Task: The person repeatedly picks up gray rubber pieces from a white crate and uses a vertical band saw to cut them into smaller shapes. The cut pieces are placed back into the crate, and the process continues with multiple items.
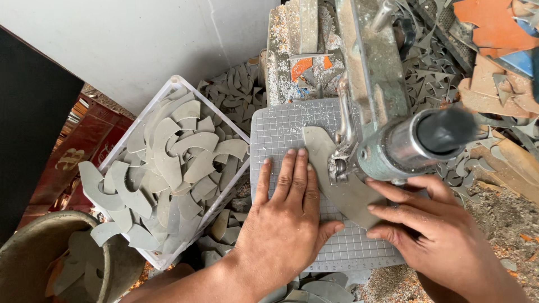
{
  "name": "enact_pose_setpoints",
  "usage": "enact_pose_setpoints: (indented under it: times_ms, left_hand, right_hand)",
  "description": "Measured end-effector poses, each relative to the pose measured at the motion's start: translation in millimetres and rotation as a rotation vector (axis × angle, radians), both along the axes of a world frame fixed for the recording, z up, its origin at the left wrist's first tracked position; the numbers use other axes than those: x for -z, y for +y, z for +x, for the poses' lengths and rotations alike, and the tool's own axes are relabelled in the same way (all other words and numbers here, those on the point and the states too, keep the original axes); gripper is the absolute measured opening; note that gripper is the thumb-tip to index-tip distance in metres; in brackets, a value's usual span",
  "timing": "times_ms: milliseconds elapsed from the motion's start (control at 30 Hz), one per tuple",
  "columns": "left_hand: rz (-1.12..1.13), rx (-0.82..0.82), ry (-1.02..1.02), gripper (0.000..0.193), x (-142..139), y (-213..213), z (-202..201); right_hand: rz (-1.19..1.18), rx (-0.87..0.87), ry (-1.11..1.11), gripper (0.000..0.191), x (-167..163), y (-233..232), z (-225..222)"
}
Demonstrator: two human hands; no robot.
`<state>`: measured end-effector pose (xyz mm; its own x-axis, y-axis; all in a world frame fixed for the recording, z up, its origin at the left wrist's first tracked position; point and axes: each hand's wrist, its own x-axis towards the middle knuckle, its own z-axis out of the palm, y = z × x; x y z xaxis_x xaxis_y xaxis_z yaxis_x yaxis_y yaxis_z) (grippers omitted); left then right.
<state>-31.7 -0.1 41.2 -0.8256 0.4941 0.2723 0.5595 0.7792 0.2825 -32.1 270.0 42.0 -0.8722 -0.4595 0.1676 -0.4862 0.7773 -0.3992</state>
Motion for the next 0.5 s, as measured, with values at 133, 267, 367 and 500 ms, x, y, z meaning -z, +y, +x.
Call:
enact_pose_setpoints:
  times_ms: [133, 267, 367, 500]
  left_hand:
    - [0.006, -0.002, -0.005, 0.086, -1.6, 0.4, -3.8]
    - [0.011, 0.003, -0.017, 0.088, -1.8, -0.4, -7.8]
    - [0.015, -0.003, -0.011, 0.088, -0.8, -0.3, -8.0]
    - [-0.033, -0.034, -0.012, 0.086, 1.8, 3.8, -8.4]
  right_hand:
    - [-0.023, -0.026, 0.043, 0.033, -0.1, -5.8, 2.7]
    - [-0.042, -0.049, 0.106, 0.035, -2.8, -14.4, 2.5]
    - [-0.070, -0.065, 0.126, 0.036, -5.4, -21.4, 1.8]
    - [-0.121, -0.036, 0.139, 0.038, -8.7, -33.2, 4.0]
